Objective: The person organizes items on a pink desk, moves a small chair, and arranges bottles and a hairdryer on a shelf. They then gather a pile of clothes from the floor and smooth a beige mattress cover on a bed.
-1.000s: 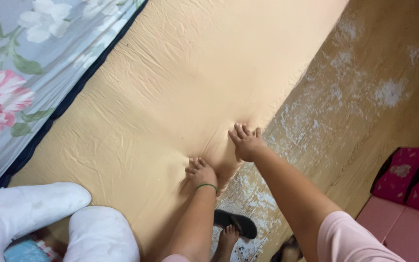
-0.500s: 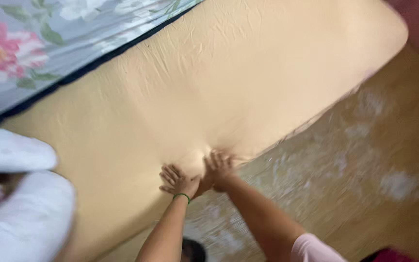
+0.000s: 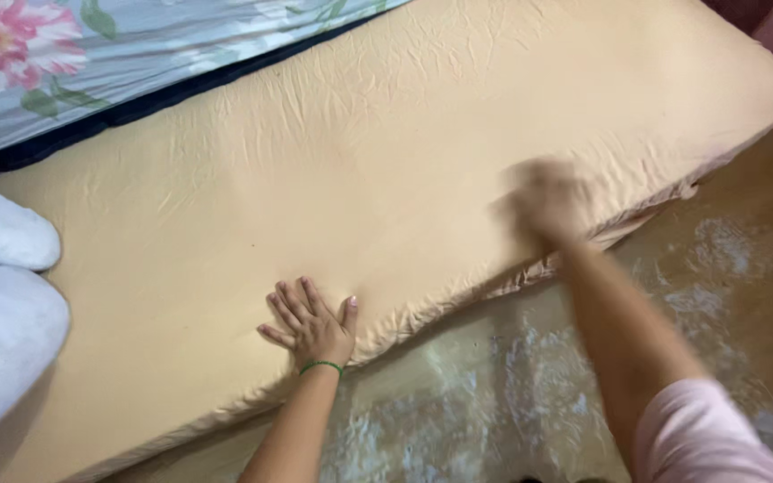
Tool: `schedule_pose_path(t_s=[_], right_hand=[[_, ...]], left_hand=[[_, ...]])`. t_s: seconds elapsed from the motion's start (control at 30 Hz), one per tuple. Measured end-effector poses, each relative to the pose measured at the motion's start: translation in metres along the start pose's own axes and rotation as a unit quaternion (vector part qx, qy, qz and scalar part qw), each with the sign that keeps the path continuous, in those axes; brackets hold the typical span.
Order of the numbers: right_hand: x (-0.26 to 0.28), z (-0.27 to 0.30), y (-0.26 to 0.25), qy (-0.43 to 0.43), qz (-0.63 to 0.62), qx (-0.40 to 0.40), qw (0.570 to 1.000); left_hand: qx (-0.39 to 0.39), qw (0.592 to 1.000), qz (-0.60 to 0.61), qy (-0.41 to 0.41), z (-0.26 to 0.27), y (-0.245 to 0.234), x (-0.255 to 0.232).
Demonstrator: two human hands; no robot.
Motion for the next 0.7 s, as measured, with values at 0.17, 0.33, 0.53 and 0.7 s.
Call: schedule_pose_path(t_s=[0.17, 0.33, 0.53, 0.7], right_hand=[[-0.045, -0.037, -0.048, 0.056, -0.102, -0.141, 0.983], [0.174, 0.084, 0.085, -0.317, 0.147, -0.094, 0.932], [0.169, 0.110, 0.096, -0.330, 0.130, 0.036, 0.934], [0.017, 0.036, 0.025, -0.129, 0.075, -0.095, 0.984]], left_hand=[[-0.087, 0.995, -0.002, 0.050, -0.005, 0.003, -0.010], [-0.129, 0.975, 0.061, 0.170, -0.016, 0.011, -0.029], [-0.123, 0.948, 0.289, 0.056, -0.039, -0.044, 0.080], [0.001, 0.968, 0.071, -0.242, -0.034, -0.084, 0.147]])
Point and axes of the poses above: each hand's wrist, its own z-axis away from the middle knuckle, its own y-axis out of the palm, x = y × z, the point moved 10 cm from there along -z, towards the middle knuckle, and after that the axes turned 1 degree about x, right-handed, at the moved point
